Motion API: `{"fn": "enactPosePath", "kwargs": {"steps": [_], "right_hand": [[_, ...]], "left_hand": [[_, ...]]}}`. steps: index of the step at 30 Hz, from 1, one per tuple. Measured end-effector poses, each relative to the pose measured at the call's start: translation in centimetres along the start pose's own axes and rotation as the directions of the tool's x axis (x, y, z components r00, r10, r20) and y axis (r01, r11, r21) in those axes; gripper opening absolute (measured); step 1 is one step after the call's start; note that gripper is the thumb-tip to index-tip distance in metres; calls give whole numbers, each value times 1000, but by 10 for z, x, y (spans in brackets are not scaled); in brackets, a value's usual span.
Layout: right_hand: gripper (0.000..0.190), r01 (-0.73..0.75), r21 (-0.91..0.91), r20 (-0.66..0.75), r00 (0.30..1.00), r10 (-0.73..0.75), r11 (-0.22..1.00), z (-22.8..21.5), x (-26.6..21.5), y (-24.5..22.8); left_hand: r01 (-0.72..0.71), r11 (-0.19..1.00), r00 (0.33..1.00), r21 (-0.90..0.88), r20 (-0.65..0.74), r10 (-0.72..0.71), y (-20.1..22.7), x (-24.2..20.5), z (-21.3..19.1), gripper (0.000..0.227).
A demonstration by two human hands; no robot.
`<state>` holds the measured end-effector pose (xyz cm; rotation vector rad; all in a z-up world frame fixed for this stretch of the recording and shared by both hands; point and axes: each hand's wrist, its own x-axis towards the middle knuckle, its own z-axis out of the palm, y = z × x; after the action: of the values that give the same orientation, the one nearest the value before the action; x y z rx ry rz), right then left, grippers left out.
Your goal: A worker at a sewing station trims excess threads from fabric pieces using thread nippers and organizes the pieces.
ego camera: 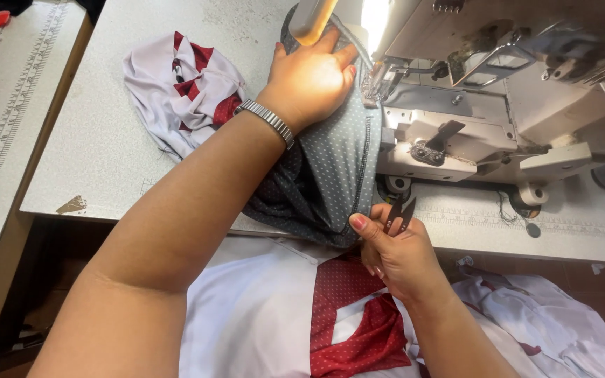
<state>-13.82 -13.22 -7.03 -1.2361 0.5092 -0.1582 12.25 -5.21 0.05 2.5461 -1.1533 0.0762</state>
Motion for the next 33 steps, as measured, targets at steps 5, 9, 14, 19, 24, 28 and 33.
{"fn": "enactPosePath", "kwargs": {"steps": [5,9,14,19,24,28,33], "right_hand": [[23,-6,-19,9,1000,6,1000,0,2,-1],[22,14,-48,0,1000,-14,999,2,0,-8],[20,44,-53,6,999,-44,998,1,6,-13],[21,38,-100,-1,999,-38,994,2,14,-20],[21,100,-93,22,995,-99,991,4,25,-23],[21,99,-79,4,995,-99,992,6,34,-28],[23,106,-87,-30,994,-109,991,9,46,-32]], "left_hand": [[30,1000,997,5,75,-30,2,1,-5,42],[51,999,997,3,66,-51,1,3,-1,43],[85,996,991,25,103,-87,3,7,-6,47],[100,994,985,34,140,-104,-1,17,-3,50],[152,987,968,55,193,-160,-6,34,6,41],[8,965,971,262,229,-70,-25,54,28,30],[206,975,945,84,240,-221,-9,50,-3,49]]}}
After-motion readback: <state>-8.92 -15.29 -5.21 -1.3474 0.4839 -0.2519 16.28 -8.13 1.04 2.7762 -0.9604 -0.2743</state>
